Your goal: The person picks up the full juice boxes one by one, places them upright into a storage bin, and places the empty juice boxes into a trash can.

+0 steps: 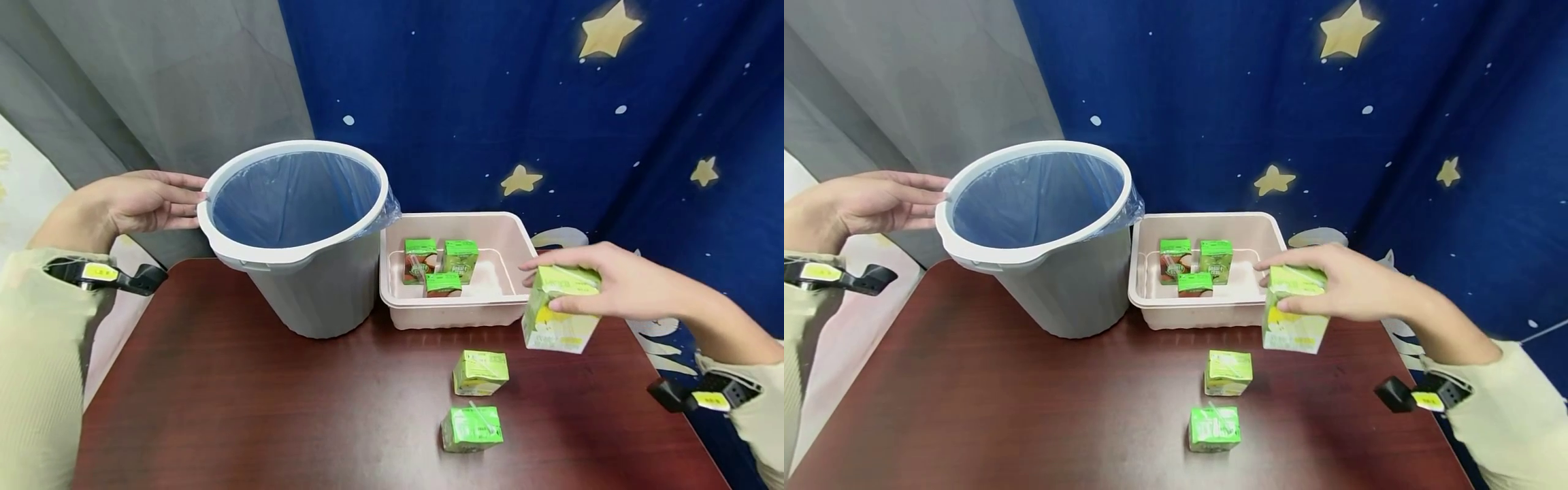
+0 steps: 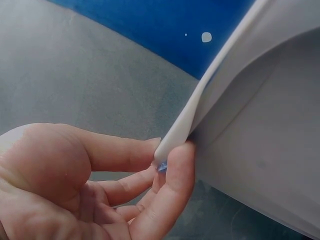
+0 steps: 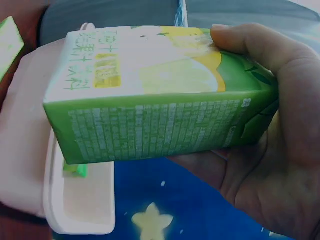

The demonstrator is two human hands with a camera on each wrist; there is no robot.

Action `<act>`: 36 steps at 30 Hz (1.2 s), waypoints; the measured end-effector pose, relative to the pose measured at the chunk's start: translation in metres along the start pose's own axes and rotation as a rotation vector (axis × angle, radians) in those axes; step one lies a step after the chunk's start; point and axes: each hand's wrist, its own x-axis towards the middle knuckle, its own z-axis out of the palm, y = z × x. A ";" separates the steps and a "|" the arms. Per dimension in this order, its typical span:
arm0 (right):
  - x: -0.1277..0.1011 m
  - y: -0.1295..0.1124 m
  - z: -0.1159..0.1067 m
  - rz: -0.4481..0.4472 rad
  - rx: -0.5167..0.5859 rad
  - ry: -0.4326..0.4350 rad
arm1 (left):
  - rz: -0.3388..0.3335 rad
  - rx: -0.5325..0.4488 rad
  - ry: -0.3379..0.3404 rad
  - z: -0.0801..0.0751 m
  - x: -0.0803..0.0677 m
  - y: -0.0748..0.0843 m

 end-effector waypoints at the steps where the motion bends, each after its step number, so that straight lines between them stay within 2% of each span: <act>1: 0.006 -0.004 -0.003 0.005 -0.013 0.003 | -0.001 -0.006 -0.001 0.000 0.000 0.000; 6: 0.032 -0.024 -0.018 0.045 -0.048 0.013 | -0.005 -0.013 -0.006 0.002 0.002 0.001; 9: 0.049 -0.036 -0.028 0.056 -0.070 0.017 | -0.011 -0.002 0.025 0.003 0.003 0.002; 19: 0.121 -0.074 -0.056 -0.024 -0.084 0.005 | -0.020 -0.006 0.048 -0.001 0.003 0.003; 25: 0.158 -0.097 -0.056 -0.031 -0.130 -0.009 | -0.022 -0.011 0.038 -0.001 0.004 0.001; 30: 0.187 -0.113 -0.052 -0.068 -0.095 -0.016 | -0.019 0.001 0.034 -0.001 0.004 0.001; 36: 0.216 -0.124 -0.045 -0.118 -0.046 0.016 | -0.021 0.003 0.032 -0.002 0.003 0.002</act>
